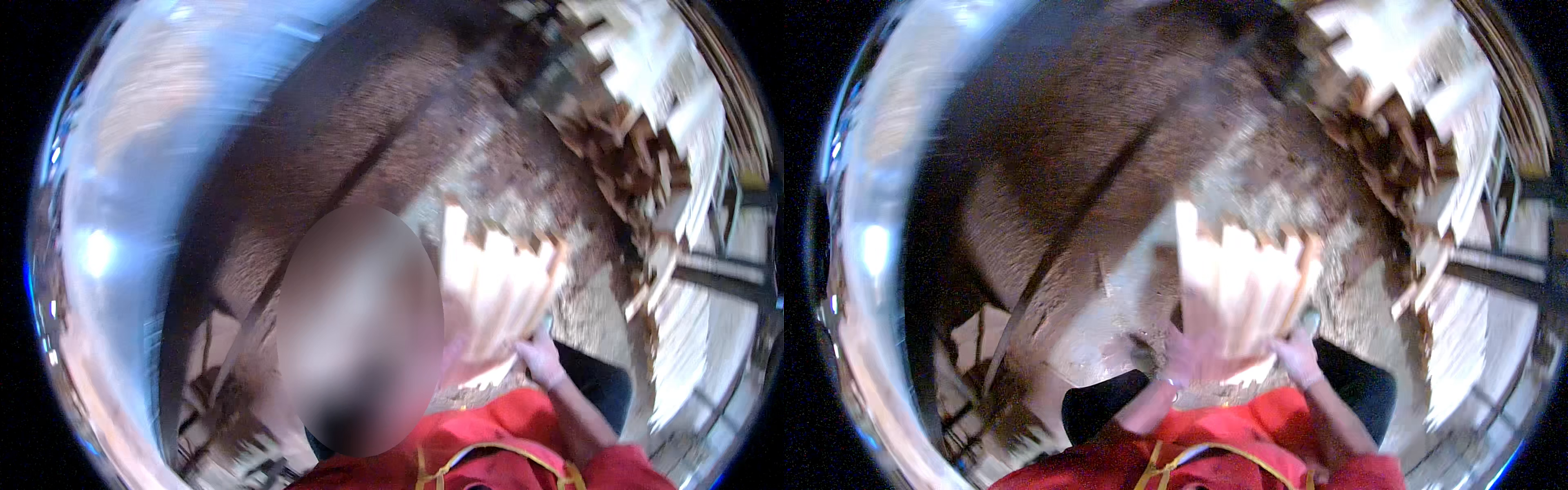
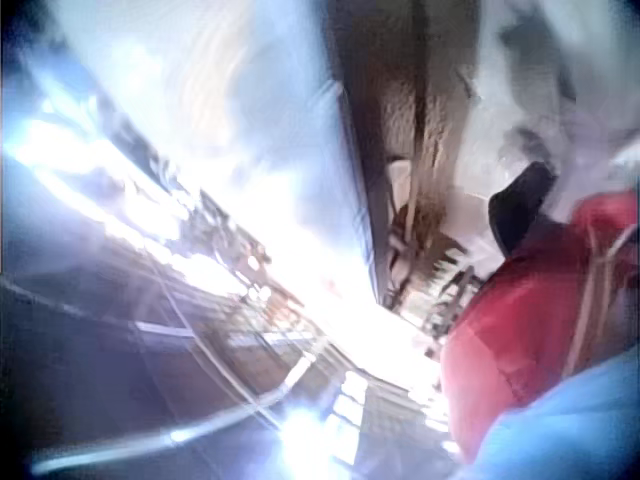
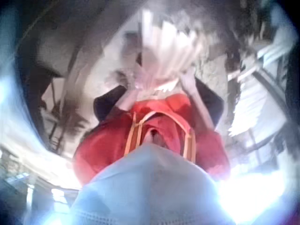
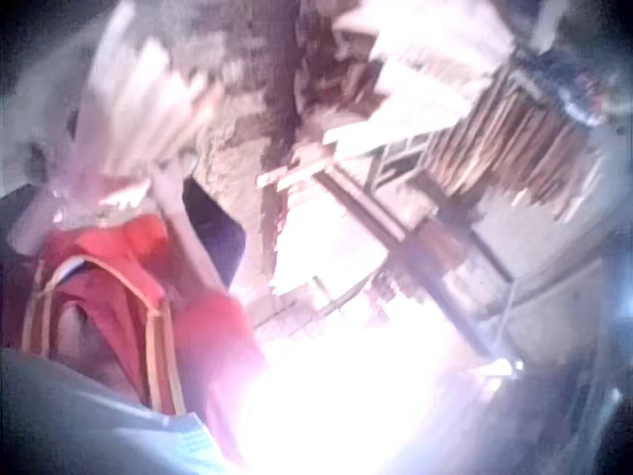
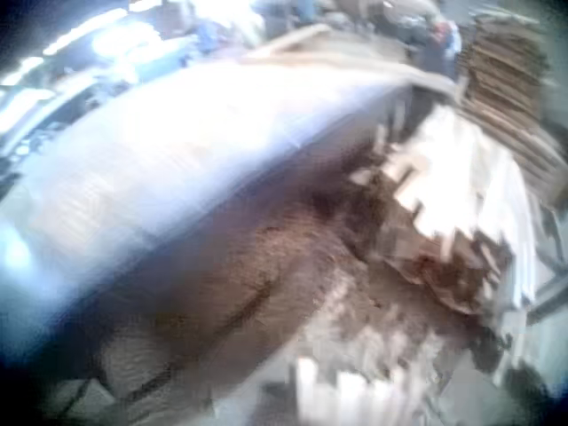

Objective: The person picks up thin wooden planks from a pile on the floor and a metal table, then stacks them neatly on a metal rack. The person handles the wood by hand, organizing the pieces into a uniform stack.

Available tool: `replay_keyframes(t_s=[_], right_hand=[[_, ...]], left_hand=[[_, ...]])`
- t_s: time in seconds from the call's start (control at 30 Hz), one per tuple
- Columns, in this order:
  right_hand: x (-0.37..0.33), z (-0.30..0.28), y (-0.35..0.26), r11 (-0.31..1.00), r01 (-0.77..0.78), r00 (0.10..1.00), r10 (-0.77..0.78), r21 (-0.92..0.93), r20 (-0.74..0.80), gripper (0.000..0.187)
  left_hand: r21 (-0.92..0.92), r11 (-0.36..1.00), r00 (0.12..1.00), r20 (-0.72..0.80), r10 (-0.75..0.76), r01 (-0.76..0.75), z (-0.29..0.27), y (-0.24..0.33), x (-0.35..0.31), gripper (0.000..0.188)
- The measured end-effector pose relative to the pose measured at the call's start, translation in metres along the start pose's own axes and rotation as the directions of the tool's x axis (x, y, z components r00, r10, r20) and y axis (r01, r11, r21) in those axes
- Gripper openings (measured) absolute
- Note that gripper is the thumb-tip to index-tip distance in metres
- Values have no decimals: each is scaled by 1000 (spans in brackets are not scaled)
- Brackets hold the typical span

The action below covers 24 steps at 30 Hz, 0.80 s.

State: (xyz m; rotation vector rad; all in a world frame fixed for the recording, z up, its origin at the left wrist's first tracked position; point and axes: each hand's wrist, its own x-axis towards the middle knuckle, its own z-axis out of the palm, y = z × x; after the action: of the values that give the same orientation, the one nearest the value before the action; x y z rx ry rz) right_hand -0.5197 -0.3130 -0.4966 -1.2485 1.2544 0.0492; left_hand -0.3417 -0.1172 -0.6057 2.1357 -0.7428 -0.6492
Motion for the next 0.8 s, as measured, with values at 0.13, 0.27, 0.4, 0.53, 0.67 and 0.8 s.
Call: replay_keyframes(t_s=[0.13,0.27,0.4,0.53,0.67,0.8], right_hand=[[-87,-26,-49,994,14,1000,-13,111,-4,65],[-151,-41,-156,966,34,995,-56,254,82,79],[-202,-50,-296,994,95,969,-82,-47,233,68],[-224,-2,-455,850,456,831,-300,-264,469,69],[-280,116,-601,692,661,639,-318,-290,700,71],[-207,223,-595,848,491,638,-196,-198,745,87]], left_hand=[[26,910,897,159,-412,413,-66,91,-62,112],[-165,960,973,-15,-231,226,-186,255,-61,111],[30,942,934,-149,-326,334,-256,313,-91,105],[-303,939,862,-418,-287,166,-426,428,-57,98],[-270,918,645,-653,-397,291,-533,381,-29,79],[271,753,617,-757,-217,599,-618,305,21,60]])
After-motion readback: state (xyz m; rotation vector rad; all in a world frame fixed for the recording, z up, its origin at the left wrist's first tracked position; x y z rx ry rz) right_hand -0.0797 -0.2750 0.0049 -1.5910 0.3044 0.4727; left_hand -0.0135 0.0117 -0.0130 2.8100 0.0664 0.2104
